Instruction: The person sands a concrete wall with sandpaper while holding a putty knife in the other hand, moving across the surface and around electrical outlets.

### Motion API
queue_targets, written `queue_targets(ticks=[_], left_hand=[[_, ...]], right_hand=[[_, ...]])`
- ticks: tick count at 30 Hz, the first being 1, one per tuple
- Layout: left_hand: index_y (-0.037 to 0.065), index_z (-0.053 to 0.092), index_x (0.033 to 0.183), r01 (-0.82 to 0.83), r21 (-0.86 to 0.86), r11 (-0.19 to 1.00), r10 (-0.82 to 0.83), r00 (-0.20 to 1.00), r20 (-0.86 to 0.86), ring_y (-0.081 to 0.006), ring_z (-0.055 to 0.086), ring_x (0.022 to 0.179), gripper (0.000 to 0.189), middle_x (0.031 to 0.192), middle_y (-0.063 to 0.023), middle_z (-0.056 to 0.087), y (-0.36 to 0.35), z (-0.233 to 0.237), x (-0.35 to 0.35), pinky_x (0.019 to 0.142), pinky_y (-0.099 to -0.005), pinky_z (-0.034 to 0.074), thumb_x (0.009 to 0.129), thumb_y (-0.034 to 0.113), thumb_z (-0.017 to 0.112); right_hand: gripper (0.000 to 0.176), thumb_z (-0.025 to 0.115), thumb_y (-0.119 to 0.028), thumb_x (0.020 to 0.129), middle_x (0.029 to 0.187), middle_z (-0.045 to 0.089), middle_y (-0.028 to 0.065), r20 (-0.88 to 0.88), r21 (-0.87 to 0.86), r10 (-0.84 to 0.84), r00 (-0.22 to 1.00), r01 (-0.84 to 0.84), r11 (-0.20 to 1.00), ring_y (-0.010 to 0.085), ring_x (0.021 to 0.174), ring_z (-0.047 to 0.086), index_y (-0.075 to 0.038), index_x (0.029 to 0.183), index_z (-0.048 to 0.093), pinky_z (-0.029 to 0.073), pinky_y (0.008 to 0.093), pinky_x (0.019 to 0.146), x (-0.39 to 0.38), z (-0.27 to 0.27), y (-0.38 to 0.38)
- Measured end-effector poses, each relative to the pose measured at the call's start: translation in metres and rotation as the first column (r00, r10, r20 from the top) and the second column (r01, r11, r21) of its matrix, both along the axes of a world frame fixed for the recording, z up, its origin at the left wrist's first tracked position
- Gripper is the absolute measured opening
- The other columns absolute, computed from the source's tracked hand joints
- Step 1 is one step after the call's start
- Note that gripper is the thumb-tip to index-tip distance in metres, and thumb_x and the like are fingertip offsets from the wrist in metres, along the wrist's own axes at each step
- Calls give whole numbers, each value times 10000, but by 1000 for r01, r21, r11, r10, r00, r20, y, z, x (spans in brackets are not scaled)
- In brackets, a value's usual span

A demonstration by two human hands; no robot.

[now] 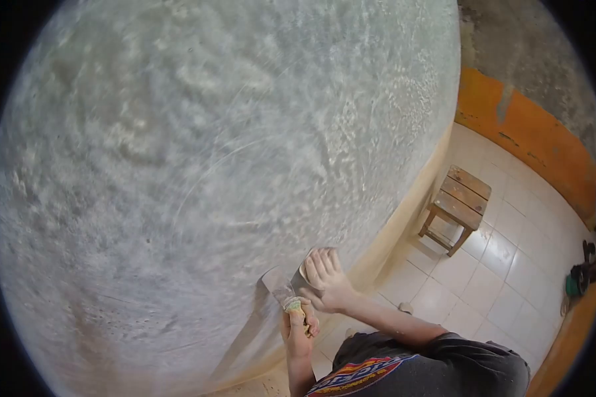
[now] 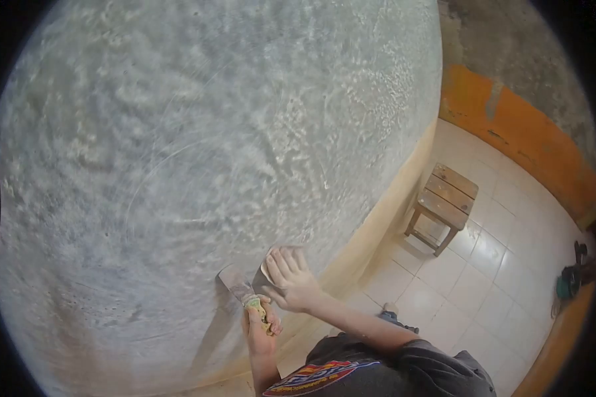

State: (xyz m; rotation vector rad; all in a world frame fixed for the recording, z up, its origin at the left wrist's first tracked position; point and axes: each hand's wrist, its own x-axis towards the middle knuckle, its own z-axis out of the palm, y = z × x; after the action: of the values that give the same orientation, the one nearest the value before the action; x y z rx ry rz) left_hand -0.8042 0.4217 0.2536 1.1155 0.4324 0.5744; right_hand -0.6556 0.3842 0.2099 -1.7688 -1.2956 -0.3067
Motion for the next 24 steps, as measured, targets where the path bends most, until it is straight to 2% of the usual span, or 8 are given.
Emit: queue_targets(ticks=[1, 3, 5, 8, 12, 14, 21, 24], left_hand=[[44, 496, 1099, -24, 1, 1000, 24, 1000, 1, -76, 407, 492, 407, 690, 6, 451, -6, 0, 6, 439, -219, 311, 969, 429, 487], [47, 493, 1104, -55, -37, 998, 55, 998, 8, -80, 408, 493, 413, 694, 6, 450, -16, -5, 15, 439, -221, 315, 970, 437, 479], [49, 491, 1109, -66, -76, 995, 68, 998, 15, -84, 409, 493, 419, 697, 5, 449, -23, -9, 23, 439, -223, 319, 971, 444, 471], [50, 492, 1108, -106, -99, 989, 109, 994, 20, -93, 417, 498, 434, 693, 3, 446, -29, -12, 36, 442, -231, 327, 968, 460, 466], [48, 497, 1098, -132, -87, 987, 133, 991, 4, -105, 430, 508, 435, 698, -1, 458, -31, -13, 57, 452, -243, 340, 964, 461, 474], [46, 501, 1091, -133, -55, 990, 133, 991, -11, -109, 433, 510, 435, 700, -3, 462, -31, -12, 71, 459, -246, 347, 963, 461, 477], [51, 502, 1069, 28, 33, 999, -28, 999, -22, -109, 434, 554, 423, 701, -1, 449, -25, -6, 100, 479, -254, 346, 971, 460, 453], [43, 500, 1071, 72, 44, 996, -71, 997, -32, -103, 428, 558, 424, 703, -1, 448, -19, -1, 102, 486, -249, 346, 975, 453, 448]], right_hand=[[690, 559, -318, 862, 1381, 318, 367, 75, -78, 22, 997, -16, 997, 539, 1302, 266, 142, 1324, 331, 177, 640, 1050, 18, 11, -6], [676, 568, -338, 859, 1368, 360, 336, 56, 24, -92, 994, 91, 996, 512, 1262, 330, 115, 1319, 368, 231, 633, 1009, 60, 41, -5], [654, 582, -344, 858, 1343, 401, 317, 80, 313, -306, 949, 268, 911, 496, 1215, 382, 96, 1306, 400, 260, 630, 985, 93, 76, -4], [681, 594, -335, 860, 1357, 392, 322, 155, 239, -214, 964, 174, 955, 503, 1239, 374, 99, 1333, 366, 249, 637, 998, 98, 81, -12], [717, 590, -328, 869, 1380, 359, 343, 90, 122, -124, 988, 113, 986, 518, 1285, 331, 110, 1363, 311, 208, 651, 1032, 68, -30, -12], [710, 566, -315, 885, 1407, 313, 353, -78, 118, -58, 995, 66, 991, 525, 1318, 274, 106, 1380, 282, 159, 652, 1059, 64, -74, -15], [751, 516, -245, 902, 1461, 139, 393, -203, 317, -235, 951, 291, 903, 535, 1378, 102, 149, 1415, 136, 62, 634, 1091, 172, 64, -27], [763, 520, -242, 899, 1462, 124, 397, -175, 312, -232, 957, 277, 909, 539, 1378, 93, 153, 1416, 121, 59, 634, 1092, 151, 37, -18]])
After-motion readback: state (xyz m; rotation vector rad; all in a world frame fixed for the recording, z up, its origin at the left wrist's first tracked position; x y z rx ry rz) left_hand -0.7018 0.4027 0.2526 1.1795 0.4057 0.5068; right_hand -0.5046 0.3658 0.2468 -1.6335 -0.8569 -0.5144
